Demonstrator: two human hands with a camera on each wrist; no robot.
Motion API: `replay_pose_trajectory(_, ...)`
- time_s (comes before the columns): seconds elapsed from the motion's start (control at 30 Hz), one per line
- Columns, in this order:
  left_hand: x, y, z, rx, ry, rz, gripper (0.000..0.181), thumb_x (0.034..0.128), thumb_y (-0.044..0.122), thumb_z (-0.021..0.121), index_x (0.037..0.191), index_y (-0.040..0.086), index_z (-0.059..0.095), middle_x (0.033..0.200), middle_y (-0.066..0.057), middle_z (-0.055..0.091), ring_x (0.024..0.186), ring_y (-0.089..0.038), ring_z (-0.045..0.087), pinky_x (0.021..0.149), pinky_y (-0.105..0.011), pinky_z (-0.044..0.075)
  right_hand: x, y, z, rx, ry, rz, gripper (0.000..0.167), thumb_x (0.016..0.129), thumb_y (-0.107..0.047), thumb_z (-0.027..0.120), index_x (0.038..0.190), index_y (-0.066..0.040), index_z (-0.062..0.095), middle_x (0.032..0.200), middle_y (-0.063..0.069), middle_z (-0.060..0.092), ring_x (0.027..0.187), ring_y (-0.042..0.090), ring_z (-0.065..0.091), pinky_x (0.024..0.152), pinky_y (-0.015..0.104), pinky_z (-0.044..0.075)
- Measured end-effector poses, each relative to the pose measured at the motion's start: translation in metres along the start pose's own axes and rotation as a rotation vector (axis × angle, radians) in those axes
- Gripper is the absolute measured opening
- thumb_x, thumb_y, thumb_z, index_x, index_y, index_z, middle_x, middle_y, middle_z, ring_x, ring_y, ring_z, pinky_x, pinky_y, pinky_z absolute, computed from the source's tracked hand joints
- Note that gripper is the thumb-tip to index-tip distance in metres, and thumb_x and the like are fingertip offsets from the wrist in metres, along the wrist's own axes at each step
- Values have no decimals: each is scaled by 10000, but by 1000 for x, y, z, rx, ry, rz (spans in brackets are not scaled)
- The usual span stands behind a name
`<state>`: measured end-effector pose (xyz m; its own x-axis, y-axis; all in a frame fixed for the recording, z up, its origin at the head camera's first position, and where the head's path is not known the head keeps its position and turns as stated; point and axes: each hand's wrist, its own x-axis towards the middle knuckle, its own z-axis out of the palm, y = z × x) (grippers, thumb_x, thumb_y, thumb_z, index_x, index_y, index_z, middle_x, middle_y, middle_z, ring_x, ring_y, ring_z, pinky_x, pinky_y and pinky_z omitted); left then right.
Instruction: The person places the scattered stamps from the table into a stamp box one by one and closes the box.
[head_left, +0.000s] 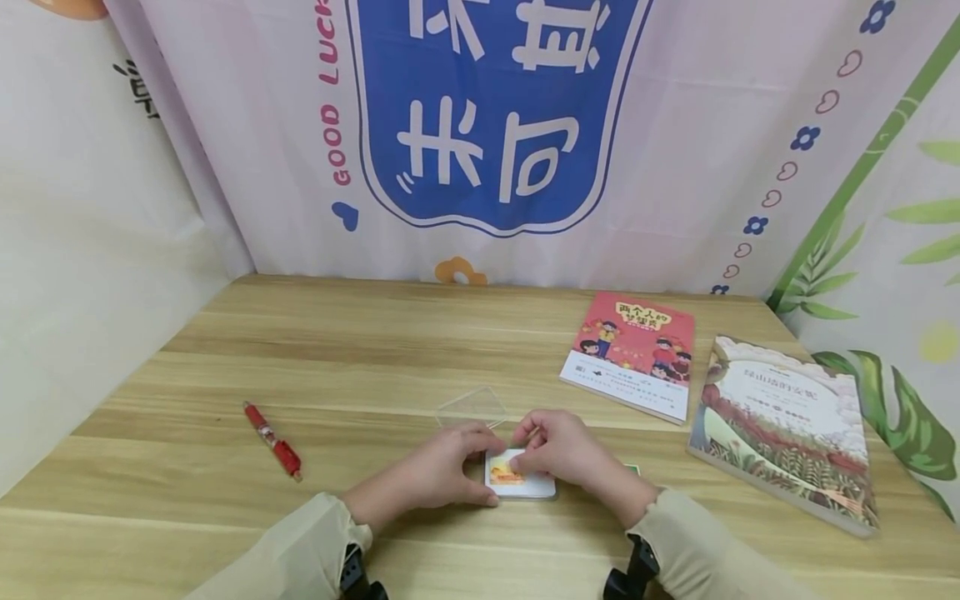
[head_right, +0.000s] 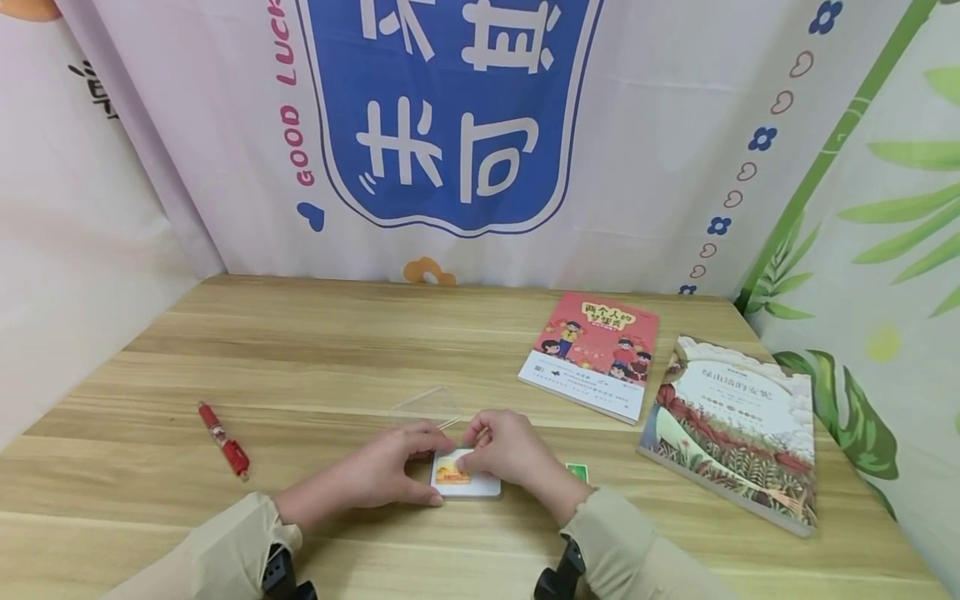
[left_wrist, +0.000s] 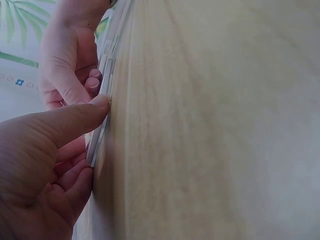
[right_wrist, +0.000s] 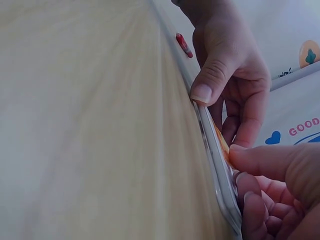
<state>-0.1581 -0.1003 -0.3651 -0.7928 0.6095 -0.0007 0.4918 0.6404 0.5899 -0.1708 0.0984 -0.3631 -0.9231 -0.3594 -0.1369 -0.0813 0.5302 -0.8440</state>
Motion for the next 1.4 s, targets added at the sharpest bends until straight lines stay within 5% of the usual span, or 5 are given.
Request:
replay_pose_trajectory(0.37,-1,1,-2,-14,6,10,551,700,269,803,1191,103,613,1126,20,573,1025,-124,513,919,-336,432,0,-6,2,-77,25,-2,209,731,-141,772,863,-90,618,606,0,522,511,99,470,461,212,351)
replay_pose_trajectory(0.9,-2,1,-2,-8,-11,-12,558,698,293,803,1190,112,611,1163,14,562,1051,-129,515,943,-363,428,-14,-3,-17,53,82,56,170,836,-212,677,931,-83,620,660,29,534,557,138,492,480,225,389)
replay_pose_trajectory(1.4,-3,1,-1,-19,-12,-31,556,698,286,806,1192,123,611,1189,10,555,1086,-149,510,963,-380,417,-31,11,-40,-45,101,-31,205,848,-216,658,980,-59,668,807,12,597,731,146,499,611,227,438)
